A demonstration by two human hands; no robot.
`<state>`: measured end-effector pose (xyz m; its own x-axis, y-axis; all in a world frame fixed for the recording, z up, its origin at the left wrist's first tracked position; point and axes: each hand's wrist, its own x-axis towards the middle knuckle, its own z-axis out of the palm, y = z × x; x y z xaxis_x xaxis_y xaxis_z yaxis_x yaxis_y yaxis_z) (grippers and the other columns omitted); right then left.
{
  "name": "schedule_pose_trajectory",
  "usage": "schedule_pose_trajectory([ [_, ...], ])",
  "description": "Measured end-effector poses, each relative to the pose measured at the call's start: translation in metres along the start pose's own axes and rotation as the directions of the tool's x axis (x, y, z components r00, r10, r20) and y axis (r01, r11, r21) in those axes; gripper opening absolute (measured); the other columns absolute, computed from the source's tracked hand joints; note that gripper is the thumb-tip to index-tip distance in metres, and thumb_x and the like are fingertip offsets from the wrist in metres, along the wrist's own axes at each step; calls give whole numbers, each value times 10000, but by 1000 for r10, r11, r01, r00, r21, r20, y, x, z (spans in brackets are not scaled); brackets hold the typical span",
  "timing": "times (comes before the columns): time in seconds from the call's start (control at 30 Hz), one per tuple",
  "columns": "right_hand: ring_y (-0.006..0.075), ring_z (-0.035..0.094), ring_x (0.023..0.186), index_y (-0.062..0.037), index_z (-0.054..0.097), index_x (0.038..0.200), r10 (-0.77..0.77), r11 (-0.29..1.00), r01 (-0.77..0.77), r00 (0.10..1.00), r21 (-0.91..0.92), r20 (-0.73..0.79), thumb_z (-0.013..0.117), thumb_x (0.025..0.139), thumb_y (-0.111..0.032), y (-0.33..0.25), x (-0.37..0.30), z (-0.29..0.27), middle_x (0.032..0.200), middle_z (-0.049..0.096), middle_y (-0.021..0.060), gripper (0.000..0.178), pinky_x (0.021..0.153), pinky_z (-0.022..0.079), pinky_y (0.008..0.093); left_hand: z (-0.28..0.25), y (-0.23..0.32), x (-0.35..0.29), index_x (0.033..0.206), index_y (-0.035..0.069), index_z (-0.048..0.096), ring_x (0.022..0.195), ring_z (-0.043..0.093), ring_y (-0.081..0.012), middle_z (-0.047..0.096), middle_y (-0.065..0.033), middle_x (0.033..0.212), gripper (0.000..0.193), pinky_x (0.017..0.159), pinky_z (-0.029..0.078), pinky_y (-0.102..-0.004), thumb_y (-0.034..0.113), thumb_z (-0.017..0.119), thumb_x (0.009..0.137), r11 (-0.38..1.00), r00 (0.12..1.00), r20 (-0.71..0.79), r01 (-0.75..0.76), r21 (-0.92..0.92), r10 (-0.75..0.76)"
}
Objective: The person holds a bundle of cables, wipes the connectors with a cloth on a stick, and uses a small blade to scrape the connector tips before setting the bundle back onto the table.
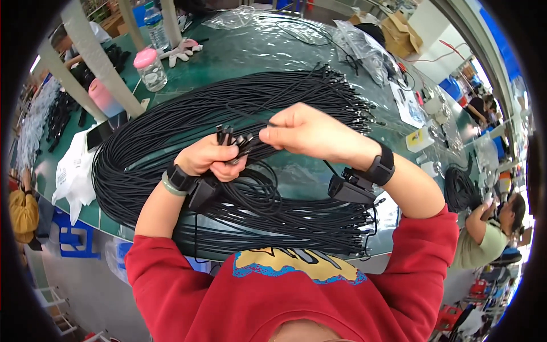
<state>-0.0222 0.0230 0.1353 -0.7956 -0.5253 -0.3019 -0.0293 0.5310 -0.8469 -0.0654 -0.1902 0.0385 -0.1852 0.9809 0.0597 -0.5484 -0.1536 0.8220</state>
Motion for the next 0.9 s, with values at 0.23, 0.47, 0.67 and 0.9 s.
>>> schedule_pose_trajectory([
  [0.23, 6, 218, 380, -100, 382, 595, -137, 792, 243, 965, 561, -224, 489, 855, -198, -38, -52, -59, 522, 307, -73, 298, 344, 121, 176, 1, 21, -14, 690, -57, 504, 368, 230, -31, 307, 42, 442, 407, 360, 169, -210, 320, 498, 843, 979, 993, -59, -90, 185, 103],
  [0.47, 19, 243, 403, 7, 470, 817, -375, 421, 860, 456, 290, -807, 426, 875, -153, -51, -149, -131, 597, 366, -36, 176, 346, 154, 172, -14, 38, -36, 663, -44, 496, 359, 230, -41, 298, 42, 431, 401, 354, 173, -213, 313, 488, 847, 951, 975, -136, -135, 279, 178],
  [0.67, 55, 223, 426, -41, 392, 710, -289, 583, 623, 759, 521, -584, 414, 876, -95, -15, -212, -184, 580, 305, -7, 176, 383, 179, 194, -18, 32, -24, 692, -32, 493, 364, 226, -36, 295, 48, 439, 378, 354, 168, -204, 300, 457, 870, 981, 986, -31, -156, 117, 161],
  [0.9, 50, 212, 413, -55, 389, 675, -179, 385, 854, 441, 350, -880, 417, 885, -125, -7, -239, -194, 581, 308, -13, 224, 372, 163, 202, -9, 15, -3, 702, -8, 477, 371, 233, -35, 298, 50, 458, 363, 352, 172, -202, 310, 451, 873, 986, 986, 11, -166, -13, 167],
])
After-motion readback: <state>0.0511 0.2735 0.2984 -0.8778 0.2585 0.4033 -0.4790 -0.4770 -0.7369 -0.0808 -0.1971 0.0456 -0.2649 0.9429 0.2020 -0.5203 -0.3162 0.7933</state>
